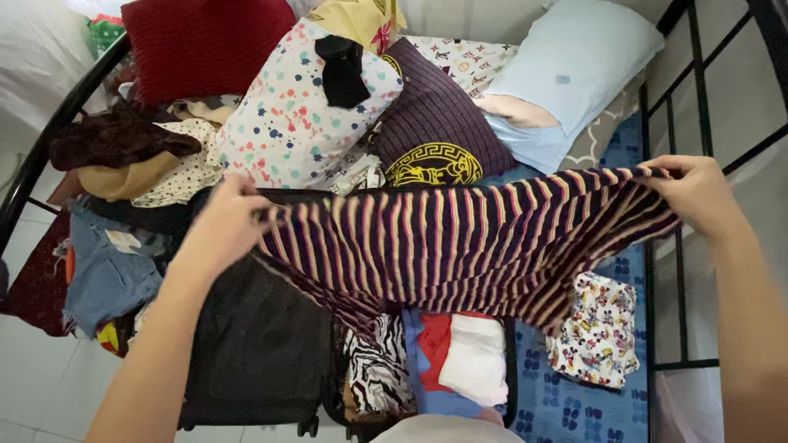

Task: The person packs a suitcase on a bed by organizing and folding items of clothing. They unzip a blue suitcase, place several pieces of clothing inside, and fold a striped shirt before adding it to the suitcase.

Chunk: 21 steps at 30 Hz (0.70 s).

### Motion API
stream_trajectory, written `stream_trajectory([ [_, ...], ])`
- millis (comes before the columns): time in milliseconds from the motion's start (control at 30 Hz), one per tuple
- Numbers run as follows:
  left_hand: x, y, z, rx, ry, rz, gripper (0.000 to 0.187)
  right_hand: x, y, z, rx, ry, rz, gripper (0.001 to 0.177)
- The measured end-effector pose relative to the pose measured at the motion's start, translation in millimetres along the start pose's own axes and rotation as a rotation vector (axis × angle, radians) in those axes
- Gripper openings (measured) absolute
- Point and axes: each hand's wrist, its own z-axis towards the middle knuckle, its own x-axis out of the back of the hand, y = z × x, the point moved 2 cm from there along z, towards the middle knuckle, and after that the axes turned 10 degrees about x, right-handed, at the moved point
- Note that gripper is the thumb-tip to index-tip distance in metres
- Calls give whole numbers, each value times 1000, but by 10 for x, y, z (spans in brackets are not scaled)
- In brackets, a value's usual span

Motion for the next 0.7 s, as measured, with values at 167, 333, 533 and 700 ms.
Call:
stream_trajectory([
  [167, 98, -64, -64, 92, 363, 316, 21, -20, -333, -40, 390, 62, -328, 18],
  [333, -99, -197, -15, 351, 336, 237, 23, -170, -764, -189, 408, 109, -794, 25],
  [533, -469, -350, 63, 617, 282, -495, 27, -428, -620, -25, 175, 58, -442, 29],
  [700, -549, 31, 186, 570, 226, -1388, 22, -766, -772, 129, 148, 165, 13, 38],
])
